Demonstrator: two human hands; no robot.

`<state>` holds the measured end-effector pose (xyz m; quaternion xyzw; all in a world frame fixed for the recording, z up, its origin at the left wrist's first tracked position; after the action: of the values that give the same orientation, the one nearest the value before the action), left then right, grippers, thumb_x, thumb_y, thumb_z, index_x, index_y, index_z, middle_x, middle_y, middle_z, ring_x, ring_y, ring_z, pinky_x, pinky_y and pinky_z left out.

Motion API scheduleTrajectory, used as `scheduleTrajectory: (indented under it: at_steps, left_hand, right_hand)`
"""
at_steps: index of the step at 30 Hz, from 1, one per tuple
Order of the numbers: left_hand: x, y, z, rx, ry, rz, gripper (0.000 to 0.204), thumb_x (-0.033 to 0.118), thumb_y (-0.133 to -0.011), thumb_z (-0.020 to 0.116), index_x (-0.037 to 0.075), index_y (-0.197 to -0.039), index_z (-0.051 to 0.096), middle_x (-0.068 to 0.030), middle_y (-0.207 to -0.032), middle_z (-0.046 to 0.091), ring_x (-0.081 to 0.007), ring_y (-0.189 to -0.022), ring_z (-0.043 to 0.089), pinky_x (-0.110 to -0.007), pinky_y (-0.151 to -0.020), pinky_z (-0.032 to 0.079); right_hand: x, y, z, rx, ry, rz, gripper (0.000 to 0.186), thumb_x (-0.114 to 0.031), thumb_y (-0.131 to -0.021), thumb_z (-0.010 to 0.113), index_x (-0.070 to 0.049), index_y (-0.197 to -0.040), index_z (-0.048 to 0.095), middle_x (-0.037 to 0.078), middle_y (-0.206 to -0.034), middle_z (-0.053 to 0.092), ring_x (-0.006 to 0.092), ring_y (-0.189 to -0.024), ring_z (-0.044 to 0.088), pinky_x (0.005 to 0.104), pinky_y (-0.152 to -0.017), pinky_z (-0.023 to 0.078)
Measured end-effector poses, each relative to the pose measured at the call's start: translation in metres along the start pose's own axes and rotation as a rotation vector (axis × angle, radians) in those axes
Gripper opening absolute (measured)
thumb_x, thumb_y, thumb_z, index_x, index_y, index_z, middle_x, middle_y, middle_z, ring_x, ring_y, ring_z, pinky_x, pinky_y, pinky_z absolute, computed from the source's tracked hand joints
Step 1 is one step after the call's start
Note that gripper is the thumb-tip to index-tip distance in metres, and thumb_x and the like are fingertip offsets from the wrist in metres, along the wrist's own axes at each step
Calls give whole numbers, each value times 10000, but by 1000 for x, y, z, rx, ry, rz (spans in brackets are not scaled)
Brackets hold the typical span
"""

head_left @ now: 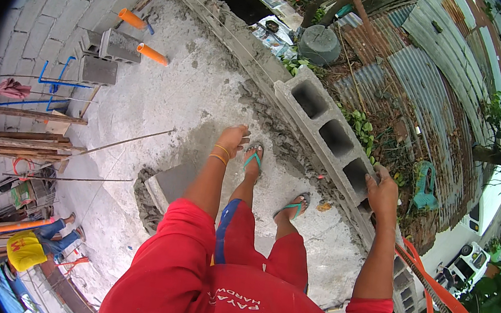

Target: The person picks up concrete blocks and places them onto a partially built wall. They use a hammer to adjust the position of the blocks and ensure they are properly aligned.

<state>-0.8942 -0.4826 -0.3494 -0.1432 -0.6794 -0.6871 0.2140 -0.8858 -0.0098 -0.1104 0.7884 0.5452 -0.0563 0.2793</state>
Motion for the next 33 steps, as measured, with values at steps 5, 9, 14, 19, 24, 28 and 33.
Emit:
scheduleTrajectory:
  at_steps: [5,9,14,19,24,28,33]
  left_hand:
    - [-165,92,-124,454,-838,185,415,238,-815,790,144,-1219,779,-176,-1144,766,-337,-1073,724,-411,-977,554]
    - [-332,196,-173,476,-754,-118,402,193,-792,750,158,-1191,791,-179,-1198,747,-351,-1142,696,-413,-1045,532]
    - [-469,325,-171,562,-806,-254,368,151,-806,671,99,-1155,775,-162,-1221,742,-348,-1140,698,-421,-1032,544]
    - [-493,363,-195,758,-481,-226,440,365,-836,774,36,-1128,762,-204,-1166,747,-356,-1129,699,-438,-1016,544]
    - [-475,327,-274,812,-443,-51,424,410,-890,729,29,-1070,775,-206,-1102,752,-348,-1040,716,-442,-939,559]
    - [-488,300,-318,804,-30,85,360,295,-955,697,-17,-1130,735,-158,-958,755,-214,-793,731,-350,-740,585]
    - [-544,315,-343,753,541,80,367,233,-988,676,-49,-1221,688,-127,-908,749,-169,-761,712,-322,-683,576]
  right_hand:
    - [-8,10,-3,54,-40,-159,436,-221,-942,734,0,-1312,671,285,-1247,700,433,-1169,680,448,-997,527]
    - [-18,13,-1,57,-96,-262,419,-193,-956,729,17,-1314,670,270,-1271,701,410,-1194,678,436,-1006,520]
    - [-56,33,5,110,-127,-459,396,-187,-983,711,22,-1316,667,238,-1236,710,381,-1132,691,470,-984,523]
    - [-126,98,30,52,-99,-597,372,-198,-996,704,30,-1289,675,215,-1186,715,350,-1113,697,466,-950,535]
    - [-205,189,145,-397,-163,-530,320,-118,-972,711,29,-1251,658,156,-1050,714,225,-955,683,361,-860,533]
    - [-261,263,292,-737,0,-495,232,-122,-945,738,13,-1106,638,87,-922,690,137,-819,608,341,-724,514]
    - [-374,342,486,-952,300,-820,286,-272,-942,750,9,-986,723,146,-870,753,253,-792,713,400,-733,555]
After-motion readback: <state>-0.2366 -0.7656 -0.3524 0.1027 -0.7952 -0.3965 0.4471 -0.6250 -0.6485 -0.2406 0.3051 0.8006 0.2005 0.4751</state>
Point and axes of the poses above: each hand's wrist, its own y-axis away from the middle knuckle, its own z-axis out of the palm, x = y × z, the point moved 6 cm from there along -y, towards the middle knuckle
